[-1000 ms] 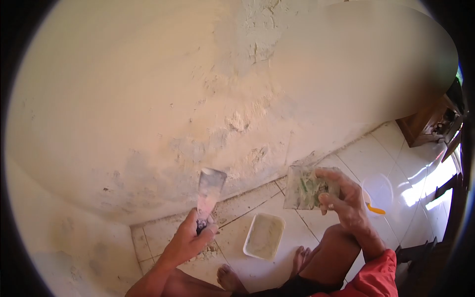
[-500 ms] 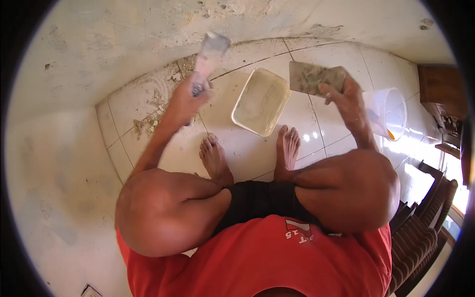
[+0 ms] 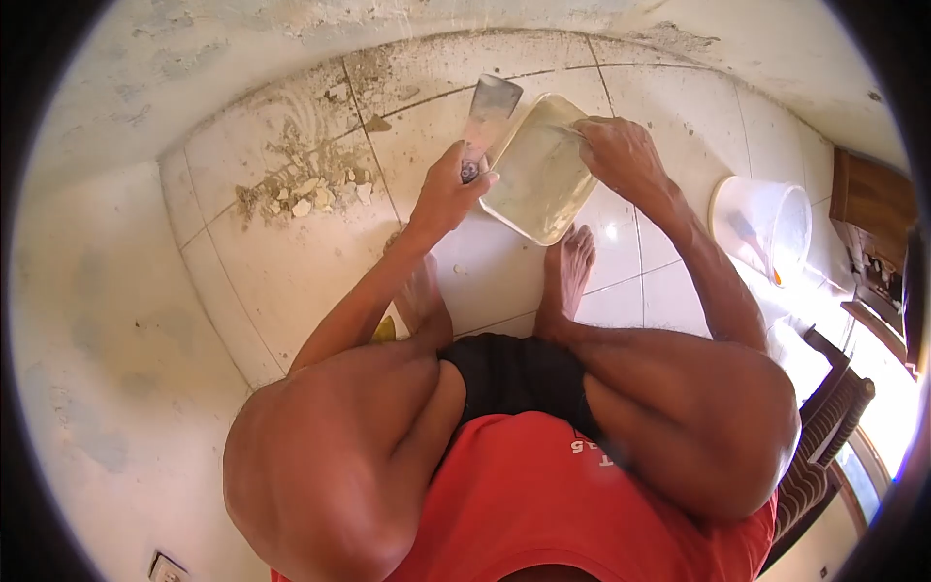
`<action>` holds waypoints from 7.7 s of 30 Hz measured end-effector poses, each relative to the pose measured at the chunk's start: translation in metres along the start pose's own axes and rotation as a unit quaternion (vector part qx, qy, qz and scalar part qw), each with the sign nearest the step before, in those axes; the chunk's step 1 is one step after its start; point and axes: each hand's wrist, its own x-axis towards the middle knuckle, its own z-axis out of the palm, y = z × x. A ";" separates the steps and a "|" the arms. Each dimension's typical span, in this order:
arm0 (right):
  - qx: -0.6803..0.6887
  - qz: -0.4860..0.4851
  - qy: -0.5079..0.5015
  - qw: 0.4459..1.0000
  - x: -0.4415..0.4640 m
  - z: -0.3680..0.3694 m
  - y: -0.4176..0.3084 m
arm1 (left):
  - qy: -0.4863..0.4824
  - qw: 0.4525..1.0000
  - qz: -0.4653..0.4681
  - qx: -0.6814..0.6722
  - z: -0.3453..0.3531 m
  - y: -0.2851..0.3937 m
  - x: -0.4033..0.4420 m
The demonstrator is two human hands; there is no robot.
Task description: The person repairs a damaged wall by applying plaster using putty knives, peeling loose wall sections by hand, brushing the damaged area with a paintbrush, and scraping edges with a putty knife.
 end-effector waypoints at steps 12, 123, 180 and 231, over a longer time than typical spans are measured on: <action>-0.183 0.009 -0.130 0.974 -0.010 0.051 0.013 | -0.092 0.978 -0.106 -0.156 0.010 -0.004 0.005; -0.326 -0.189 0.558 0.740 -0.022 -0.597 0.047 | 0.374 0.725 0.568 0.110 -0.142 0.602 0.089; -0.377 -0.102 0.599 0.699 -0.065 -0.600 0.022 | 0.329 0.710 0.598 0.172 -0.144 0.609 0.088; -0.547 -0.174 0.504 0.645 -0.046 -0.698 0.032 | 0.318 0.735 0.578 0.156 -0.146 0.608 0.089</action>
